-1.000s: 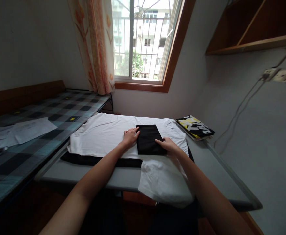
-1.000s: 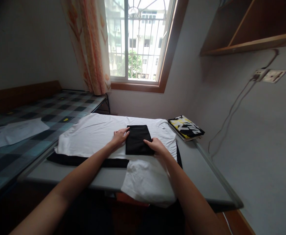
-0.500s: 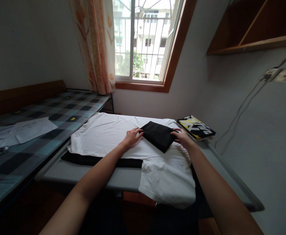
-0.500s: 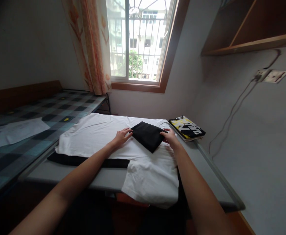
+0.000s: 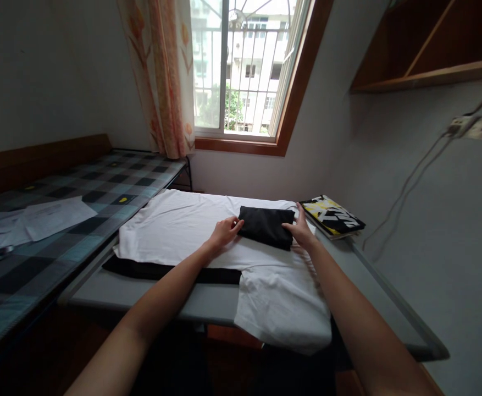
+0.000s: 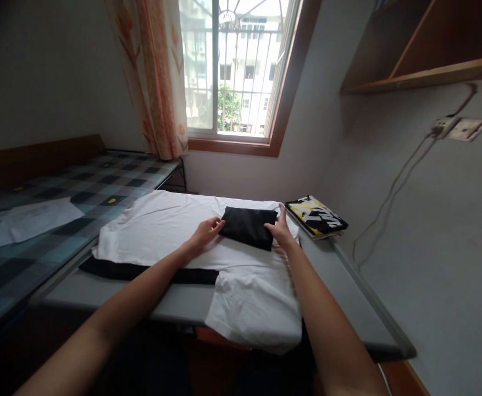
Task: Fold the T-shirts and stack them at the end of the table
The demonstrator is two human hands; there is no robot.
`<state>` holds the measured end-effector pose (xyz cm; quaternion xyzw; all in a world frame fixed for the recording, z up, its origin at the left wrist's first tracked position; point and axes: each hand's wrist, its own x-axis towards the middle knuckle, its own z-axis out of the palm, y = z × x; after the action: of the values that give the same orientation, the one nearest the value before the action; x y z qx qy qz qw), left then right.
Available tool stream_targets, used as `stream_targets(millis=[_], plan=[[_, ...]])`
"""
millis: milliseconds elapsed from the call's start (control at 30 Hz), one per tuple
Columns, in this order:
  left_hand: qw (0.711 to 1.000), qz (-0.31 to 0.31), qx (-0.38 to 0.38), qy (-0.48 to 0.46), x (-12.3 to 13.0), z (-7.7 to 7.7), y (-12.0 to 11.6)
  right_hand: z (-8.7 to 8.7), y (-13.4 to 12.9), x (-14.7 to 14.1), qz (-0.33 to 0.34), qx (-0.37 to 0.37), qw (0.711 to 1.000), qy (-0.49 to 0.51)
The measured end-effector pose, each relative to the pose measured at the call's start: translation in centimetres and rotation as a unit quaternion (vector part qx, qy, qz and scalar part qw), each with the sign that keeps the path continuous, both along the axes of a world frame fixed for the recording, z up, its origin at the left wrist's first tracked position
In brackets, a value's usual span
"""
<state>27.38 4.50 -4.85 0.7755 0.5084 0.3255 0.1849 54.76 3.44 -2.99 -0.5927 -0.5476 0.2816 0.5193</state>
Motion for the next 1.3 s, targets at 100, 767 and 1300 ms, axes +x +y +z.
stream_targets(millis=[100,767,1300], plan=[[0.999,-0.039,-0.004,-0.024,-0.1,0.1,-0.6,-0.8,1.6,0.2,-0.034,-0.001,0.997,-0.064],[0.999,-0.043,0.017,-0.007,-0.1,-0.8,-0.7,-1.7,-2.0,-7.7,0.08,-0.052,0.823,-0.561],[0.999,-0.033,-0.011,-0.021,-0.1,-0.9,-0.6,-3.6,-2.1,-3.3,-0.008,-0.005,0.912,-0.409]])
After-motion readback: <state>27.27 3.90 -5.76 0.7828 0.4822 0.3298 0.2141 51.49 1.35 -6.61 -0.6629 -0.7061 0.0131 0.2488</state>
